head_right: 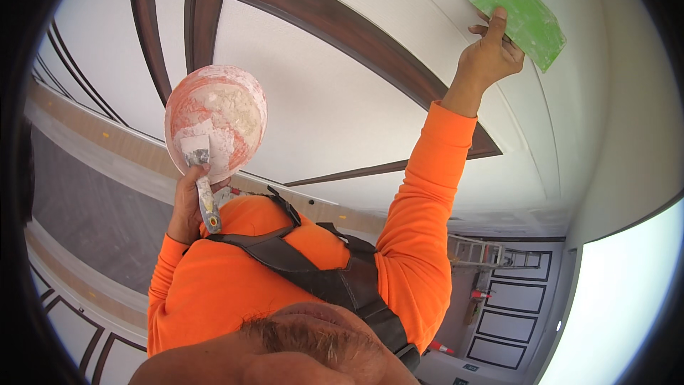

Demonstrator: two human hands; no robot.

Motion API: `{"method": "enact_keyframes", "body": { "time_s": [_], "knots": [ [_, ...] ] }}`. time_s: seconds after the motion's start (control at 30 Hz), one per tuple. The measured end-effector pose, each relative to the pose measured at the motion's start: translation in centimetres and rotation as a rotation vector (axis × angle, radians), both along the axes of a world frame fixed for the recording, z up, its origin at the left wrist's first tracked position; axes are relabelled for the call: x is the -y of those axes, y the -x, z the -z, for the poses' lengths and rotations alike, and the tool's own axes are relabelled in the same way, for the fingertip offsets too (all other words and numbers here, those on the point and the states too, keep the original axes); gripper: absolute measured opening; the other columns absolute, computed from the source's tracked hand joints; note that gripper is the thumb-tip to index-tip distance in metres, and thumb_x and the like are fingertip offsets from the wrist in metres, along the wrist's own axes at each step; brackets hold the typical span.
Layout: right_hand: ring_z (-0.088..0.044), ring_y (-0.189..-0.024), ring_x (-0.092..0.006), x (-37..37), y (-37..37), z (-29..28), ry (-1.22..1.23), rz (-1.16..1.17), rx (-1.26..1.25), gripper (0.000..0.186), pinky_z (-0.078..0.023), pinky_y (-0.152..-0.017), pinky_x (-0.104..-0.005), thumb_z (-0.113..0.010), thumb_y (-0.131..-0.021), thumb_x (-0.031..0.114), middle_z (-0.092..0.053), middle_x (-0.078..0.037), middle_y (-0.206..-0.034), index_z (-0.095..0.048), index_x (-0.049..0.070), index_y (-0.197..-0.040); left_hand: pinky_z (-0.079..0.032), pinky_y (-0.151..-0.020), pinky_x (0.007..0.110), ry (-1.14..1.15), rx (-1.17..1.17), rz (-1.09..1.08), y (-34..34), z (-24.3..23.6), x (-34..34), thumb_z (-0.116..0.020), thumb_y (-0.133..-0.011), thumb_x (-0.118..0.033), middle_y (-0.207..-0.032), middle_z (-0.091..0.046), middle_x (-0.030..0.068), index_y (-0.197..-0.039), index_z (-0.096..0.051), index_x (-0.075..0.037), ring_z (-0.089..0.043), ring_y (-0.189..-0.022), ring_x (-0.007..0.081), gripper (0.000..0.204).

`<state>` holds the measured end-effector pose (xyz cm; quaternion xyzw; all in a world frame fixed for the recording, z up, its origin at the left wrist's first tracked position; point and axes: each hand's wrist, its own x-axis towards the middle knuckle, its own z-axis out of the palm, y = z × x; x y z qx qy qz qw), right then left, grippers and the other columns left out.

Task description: The person applies plaster to a curved ceiling using a green trowel and a hawk. They repeatedly scoop plaster from the hawk and smooth it onto the ceiling surface.

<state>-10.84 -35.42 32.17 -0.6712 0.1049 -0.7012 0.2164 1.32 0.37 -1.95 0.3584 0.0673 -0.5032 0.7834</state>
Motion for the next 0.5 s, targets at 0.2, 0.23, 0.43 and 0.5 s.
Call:
{"method": "enact_keyframes", "body": {
  "time_s": [0.2,0.23,0.43,0.5],
  "knots": [
    [-0.071,-0.069,-0.0209,0.6,-0.5,0.6,-0.015,-0.051,0.014,0.017,-0.052,-0.049,-0.0278,-0.073,-0.092,0.007,-0.073,-0.013,-0.092,-0.067,-0.007,-0.100,-0.062,-0.090,0.043,0.039,0.023,0.118,-0.7,1.2,-0.6,-0.064,-0.089,-0.018,-0.125,-0.062,0.0201,-0.138,-0.044,0.008,-0.068,-0.108,0.0320,0.058],
    [-0.071,-0.069,-0.0208,0.5,-0.3,0.6,-0.023,-0.036,0.023,0.017,-0.051,-0.049,-0.0278,-0.073,-0.092,0.007,-0.073,-0.013,-0.092,-0.067,-0.007,-0.100,-0.062,-0.090,0.043,0.035,0.031,0.115,-0.7,1.2,-0.6,-0.064,-0.089,-0.018,-0.125,-0.062,0.0201,-0.138,-0.044,0.008,-0.068,-0.108,0.0321,0.059],
    [-0.072,-0.068,-0.0215,0.4,-0.9,0.6,-0.016,-0.100,0.021,0.017,-0.051,-0.048,-0.0277,-0.072,-0.092,0.006,-0.073,-0.014,-0.090,-0.067,-0.008,-0.100,-0.061,-0.091,0.043,0.035,0.005,0.114,-0.6,1.1,-0.5,-0.064,-0.089,-0.018,-0.126,-0.062,0.0202,-0.139,-0.043,0.007,-0.068,-0.108,0.0320,0.060],
    [-0.072,-0.068,-0.0215,0.5,-1.0,0.7,-0.021,-0.082,0.020,0.017,-0.051,-0.047,-0.0276,-0.072,-0.092,0.006,-0.073,-0.014,-0.089,-0.067,-0.008,-0.099,-0.061,-0.080,0.040,0.025,0.029,0.073,-0.5,0.4,-0.4,-0.065,-0.088,-0.018,-0.119,-0.064,0.0209,-0.135,-0.046,0.008,-0.070,-0.099,0.0319,0.057]
  ]
}}
